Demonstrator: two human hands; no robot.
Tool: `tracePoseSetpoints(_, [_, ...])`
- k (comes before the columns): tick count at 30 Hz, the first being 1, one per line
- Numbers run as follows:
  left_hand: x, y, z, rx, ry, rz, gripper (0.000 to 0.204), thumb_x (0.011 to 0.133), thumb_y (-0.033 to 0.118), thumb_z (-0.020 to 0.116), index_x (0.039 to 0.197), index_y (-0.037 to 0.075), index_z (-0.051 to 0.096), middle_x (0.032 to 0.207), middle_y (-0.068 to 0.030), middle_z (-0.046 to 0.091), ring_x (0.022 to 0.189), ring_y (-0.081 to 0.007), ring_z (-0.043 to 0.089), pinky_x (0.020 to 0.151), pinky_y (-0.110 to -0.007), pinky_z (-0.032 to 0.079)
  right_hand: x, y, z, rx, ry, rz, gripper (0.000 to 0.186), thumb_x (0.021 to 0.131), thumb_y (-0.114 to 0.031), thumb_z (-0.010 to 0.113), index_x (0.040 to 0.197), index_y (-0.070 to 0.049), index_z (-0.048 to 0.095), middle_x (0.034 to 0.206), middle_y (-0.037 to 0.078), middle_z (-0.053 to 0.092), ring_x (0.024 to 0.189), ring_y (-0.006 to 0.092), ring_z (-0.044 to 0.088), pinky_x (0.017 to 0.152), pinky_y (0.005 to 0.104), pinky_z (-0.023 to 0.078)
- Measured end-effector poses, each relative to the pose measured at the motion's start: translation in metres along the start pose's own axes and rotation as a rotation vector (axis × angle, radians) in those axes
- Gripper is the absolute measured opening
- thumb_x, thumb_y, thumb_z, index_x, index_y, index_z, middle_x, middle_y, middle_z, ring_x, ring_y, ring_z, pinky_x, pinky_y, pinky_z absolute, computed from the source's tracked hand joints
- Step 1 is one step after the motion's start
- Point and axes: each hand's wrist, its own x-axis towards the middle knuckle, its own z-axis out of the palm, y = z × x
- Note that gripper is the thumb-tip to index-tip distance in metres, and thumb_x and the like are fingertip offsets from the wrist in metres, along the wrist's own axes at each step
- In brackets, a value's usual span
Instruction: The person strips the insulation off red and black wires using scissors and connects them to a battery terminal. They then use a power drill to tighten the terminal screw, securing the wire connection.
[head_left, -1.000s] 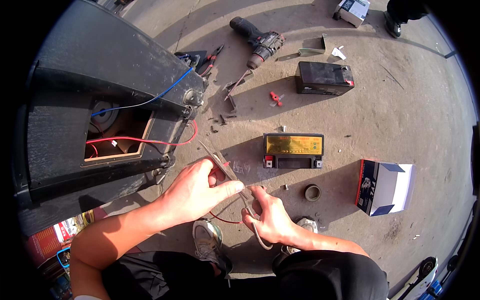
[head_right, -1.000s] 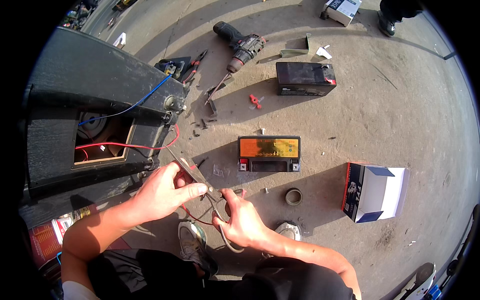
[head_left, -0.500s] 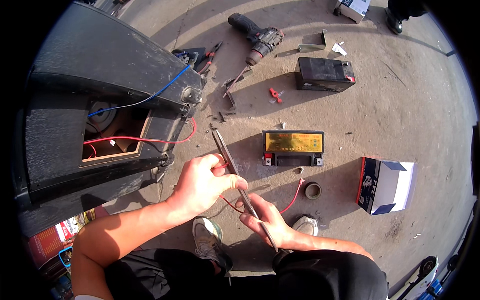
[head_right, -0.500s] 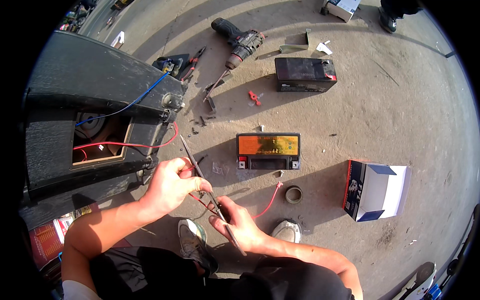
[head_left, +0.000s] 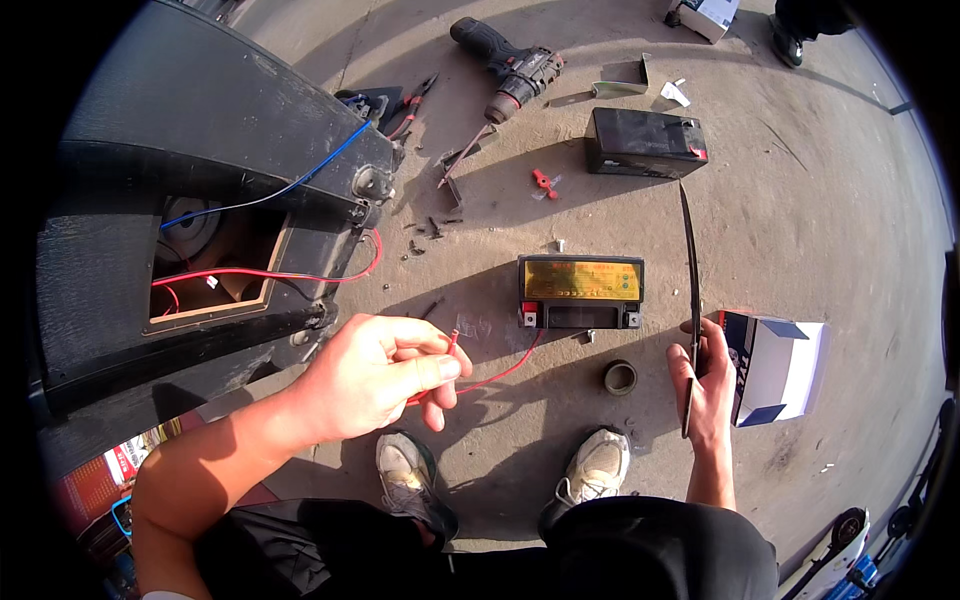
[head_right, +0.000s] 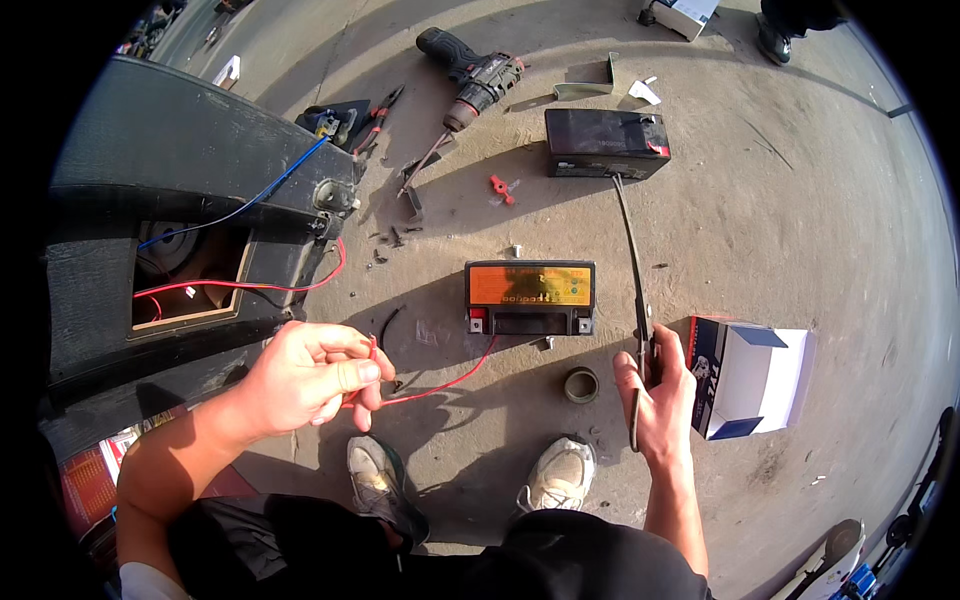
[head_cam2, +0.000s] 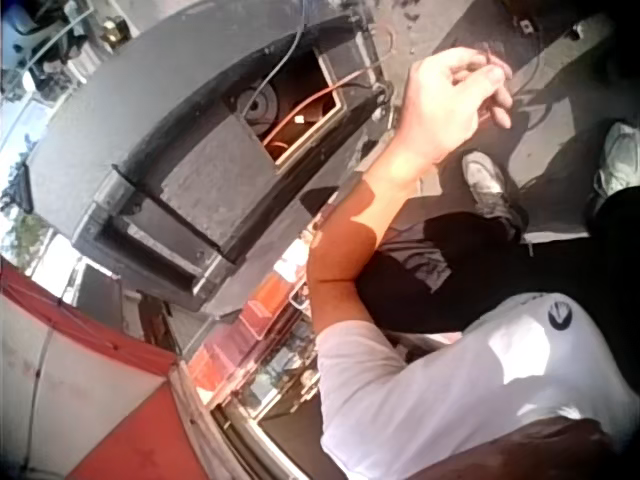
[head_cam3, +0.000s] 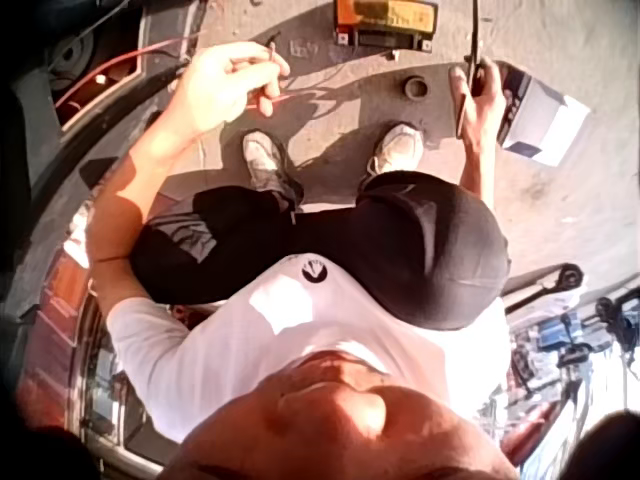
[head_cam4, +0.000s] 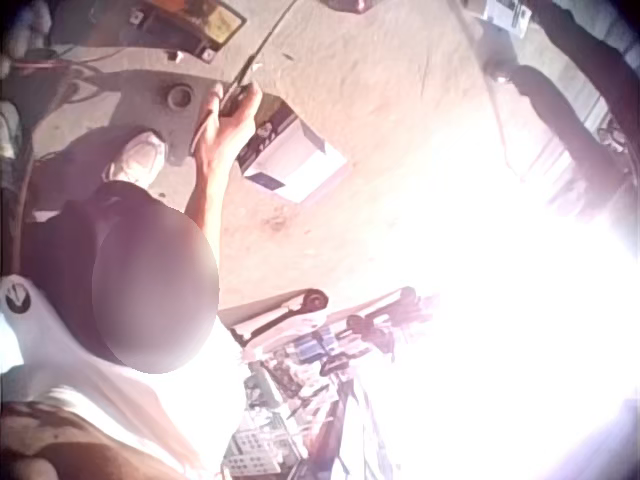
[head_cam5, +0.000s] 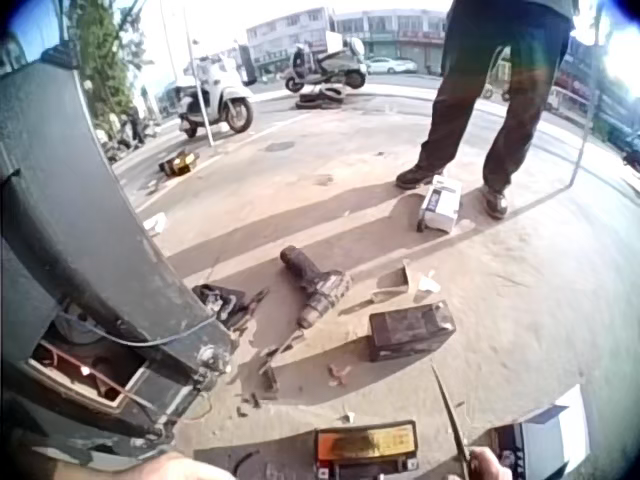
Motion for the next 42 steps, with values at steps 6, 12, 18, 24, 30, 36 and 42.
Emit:
tracePoseSetpoints(6, [0.003, -0.003, -0.002, -0.287, 0.167, 0.007, 0.008, 0.093, 0.000, 0.058, 0.096, -0.007, 0.060, 0.076, -0.0177, 0.066, 0.054, -0.0204, 0.067, 0.032, -0.020, 0.035, -0.032, -0.034, 0.042, -0.238, -0.583, -0.274, 0.057, 0.075, -0.025, 0.077, 0.121, 0.001, 0.054, 0.099, 0.019, 0.062, 0.078, 0.0313, 0.062, 0.072, 0.0416, 0.052])
tracePoseSetpoints(12, [-0.002, -0.010, -0.001, -0.288, 0.115, 0.016, 0.008, 0.092, 0.002, 0.058, 0.096, -0.005, 0.059, 0.081, -0.0155, 0.065, 0.062, -0.0198, 0.068, 0.035, -0.021, 0.039, -0.033, -0.041, 0.069, -0.242, -0.628, -0.291, 0.058, 0.077, -0.026, 0.076, 0.122, 0.002, 0.052, 0.103, 0.024, 0.062, 0.090, 0.0407, 0.065, 0.078, 0.0463, 0.054])
tracePoseSetpoints(18, [0.004, -0.017, -0.002, -0.248, 0.100, -0.041, 0.009, 0.094, 0.004, 0.058, 0.099, -0.002, 0.055, 0.078, -0.0124, 0.063, 0.059, -0.0152, 0.063, 0.037, -0.021, 0.042, -0.027, -0.040, 0.069, -0.291, -0.617, -0.330, 0.056, 0.075, -0.023, 0.076, 0.121, 0.001, 0.054, 0.105, 0.024, 0.063, 0.095, 0.0436, 0.064, 0.083, 0.0470, 0.053])
tracePoseSetpoints(24, [0.011, -0.020, 0.014, -0.104, 0.136, 0.081, 0.025, 0.091, 0.025, 0.072, 0.088, 0.005, 0.056, 0.072, 0.0055, 0.048, 0.064, -0.0037, 0.043, 0.055, -0.024, 0.036, -0.033, -0.033, 0.079, -0.216, -0.635, -0.145, 0.059, 0.075, -0.024, 0.079, 0.122, 0.002, 0.056, 0.106, 0.025, 0.064, 0.098, 0.0432, 0.064, 0.085, 0.0461, 0.053])
tracePoseSetpoints(30, [0.018, -0.032, 0.018, -0.037, 0.361, 0.224, 0.039, 0.084, 0.018, 0.080, 0.071, 0.010, 0.044, 0.066, 0.0077, 0.040, 0.063, -0.0033, 0.036, 0.052, -0.024, 0.034, -0.038, -0.039, 0.091, -0.037, -0.506, -0.221, 0.046, 0.075, -0.012, 0.075, 0.114, 0.005, 0.059, 0.071, 0.008, 0.053, 0.060, 0.0117, 0.046, 0.056, 0.0282, 0.043])
tracePoseSetpoints(36, [0.020, -0.028, 0.024, -0.002, 0.417, 0.235, 0.039, 0.081, 0.015, 0.083, 0.069, 0.008, 0.046, 0.066, 0.0077, 0.040, 0.064, -0.0028, 0.036, 0.053, -0.024, 0.035, -0.042, -0.037, 0.091, 0.010, -0.550, -0.133, 0.055, 0.077, -0.023, 0.079, 0.118, 0.005, 0.057, 0.091, 0.024, 0.066, 0.083, 0.0366, 0.069, 0.073, 0.0403, 0.054])
tracePoseSetpoints(42, [0.018, -0.017, 0.026, -0.016, 0.388, 0.290, 0.024, 0.081, 0.011, 0.082, 0.079, 0.001, 0.060, 0.068, 0.0082, 0.044, 0.067, -0.0021, 0.039, 0.058, -0.022, 0.038, -0.045, -0.042, 0.092, 0.067, -0.606, -0.009, 0.042, 0.081, -0.020, 0.075, 0.111, 0.003, 0.057, 0.073, 0.015, 0.057, 0.062, 0.0174, 0.057, 0.060, 0.0312, 0.048])
